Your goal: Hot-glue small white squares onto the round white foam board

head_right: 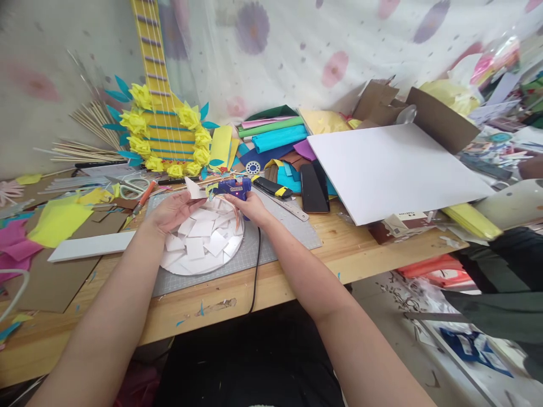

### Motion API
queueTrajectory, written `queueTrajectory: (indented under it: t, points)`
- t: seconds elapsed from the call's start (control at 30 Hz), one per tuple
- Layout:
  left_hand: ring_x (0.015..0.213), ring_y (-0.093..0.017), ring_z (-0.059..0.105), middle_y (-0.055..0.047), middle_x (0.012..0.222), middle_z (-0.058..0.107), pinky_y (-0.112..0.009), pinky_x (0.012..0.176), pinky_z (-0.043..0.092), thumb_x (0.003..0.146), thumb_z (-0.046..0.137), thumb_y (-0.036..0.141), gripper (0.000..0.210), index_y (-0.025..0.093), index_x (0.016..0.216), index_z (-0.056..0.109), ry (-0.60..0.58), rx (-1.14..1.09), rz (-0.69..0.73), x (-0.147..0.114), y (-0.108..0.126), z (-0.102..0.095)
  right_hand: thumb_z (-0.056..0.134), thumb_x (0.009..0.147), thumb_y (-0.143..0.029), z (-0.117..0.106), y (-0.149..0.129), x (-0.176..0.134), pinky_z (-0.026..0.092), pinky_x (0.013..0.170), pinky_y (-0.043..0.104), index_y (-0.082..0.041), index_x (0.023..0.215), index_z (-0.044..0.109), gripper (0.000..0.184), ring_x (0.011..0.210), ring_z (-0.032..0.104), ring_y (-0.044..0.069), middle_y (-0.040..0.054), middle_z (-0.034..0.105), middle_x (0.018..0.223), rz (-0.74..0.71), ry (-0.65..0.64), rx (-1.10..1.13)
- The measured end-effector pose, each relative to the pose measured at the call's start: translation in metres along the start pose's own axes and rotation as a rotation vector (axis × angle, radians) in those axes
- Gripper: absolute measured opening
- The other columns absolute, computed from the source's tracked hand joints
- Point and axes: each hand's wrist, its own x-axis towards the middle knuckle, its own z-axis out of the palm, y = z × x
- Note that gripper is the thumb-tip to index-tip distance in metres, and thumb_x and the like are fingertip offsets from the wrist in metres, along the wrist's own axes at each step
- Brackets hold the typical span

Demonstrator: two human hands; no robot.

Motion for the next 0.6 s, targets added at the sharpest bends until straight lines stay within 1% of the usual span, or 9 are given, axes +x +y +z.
queueTrajectory:
  t: [0.1,0.17,0.27,0.4,0.5,0.6]
  points:
    - [0.094,-0.016,0.068,-0.005,0.091,0.075,-0.033,0.103,0.047,0.077,0.071,0.014,0.006,0.015,0.081,0.076,-0.037,0.029,-0.002,0.001,-0.002,-0.001,0.071,0.055,-0.071,0.001,-0.006,-0.002,0.044,0.056,0.027,-0.019,0.073,0.057,0.057,0.057,0.051,0.013,-0.0017,0.053,0.058,0.018,-0.013,0.021]
    - [0.091,-0.016,0.068,-0.004,0.089,0.075,-0.032,0.101,0.048,0.074,0.074,0.016,0.007,0.015,0.081,0.076,-0.052,0.044,0.002,0.002,-0.003,-0.002,0.071,0.055,-0.073,0.001,-0.009,-0.003,0.043,0.055,0.027,-0.019,0.073,0.056,0.059,0.056,0.050,0.012,-0.0018,0.052,0.057,0.015,-0.012,0.022]
    - [0.089,-0.014,0.068,-0.003,0.089,0.076,-0.029,0.098,0.049,0.073,0.075,0.013,0.010,0.015,0.082,0.076,-0.043,0.056,-0.015,0.004,-0.003,-0.002,0.070,0.055,-0.075,0.002,-0.013,-0.003,0.044,0.056,0.027,-0.020,0.073,0.056,0.060,0.058,0.050,0.013,-0.0012,0.052,0.057,-0.013,-0.016,0.044]
    - [0.091,-0.015,0.068,-0.004,0.093,0.075,-0.029,0.098,0.049,0.075,0.071,0.011,0.011,0.014,0.085,0.076,-0.031,0.074,-0.033,0.005,-0.003,-0.001,0.069,0.057,-0.075,0.002,-0.011,-0.002,0.044,0.055,0.026,-0.021,0.071,0.056,0.057,0.059,0.051,0.013,-0.0006,0.052,0.057,-0.051,-0.038,0.066]
    - [0.095,-0.017,0.068,-0.006,0.097,0.075,-0.032,0.101,0.048,0.073,0.074,0.013,0.013,0.014,0.085,0.076,-0.032,0.085,-0.030,0.005,-0.003,-0.002,0.068,0.059,-0.075,0.001,-0.009,-0.001,0.041,0.051,0.025,-0.020,0.066,0.058,0.056,0.054,0.047,0.011,-0.0006,0.052,0.056,-0.057,-0.072,0.044]
    - [0.100,-0.019,0.067,-0.008,0.098,0.075,-0.035,0.104,0.046,0.071,0.076,0.014,0.014,0.014,0.085,0.075,-0.034,0.087,-0.027,0.004,-0.003,-0.002,0.066,0.063,-0.073,-0.001,-0.008,-0.001,0.041,0.049,0.025,-0.019,0.066,0.062,0.054,0.051,0.044,0.009,-0.0009,0.051,0.055,-0.059,-0.110,0.044]
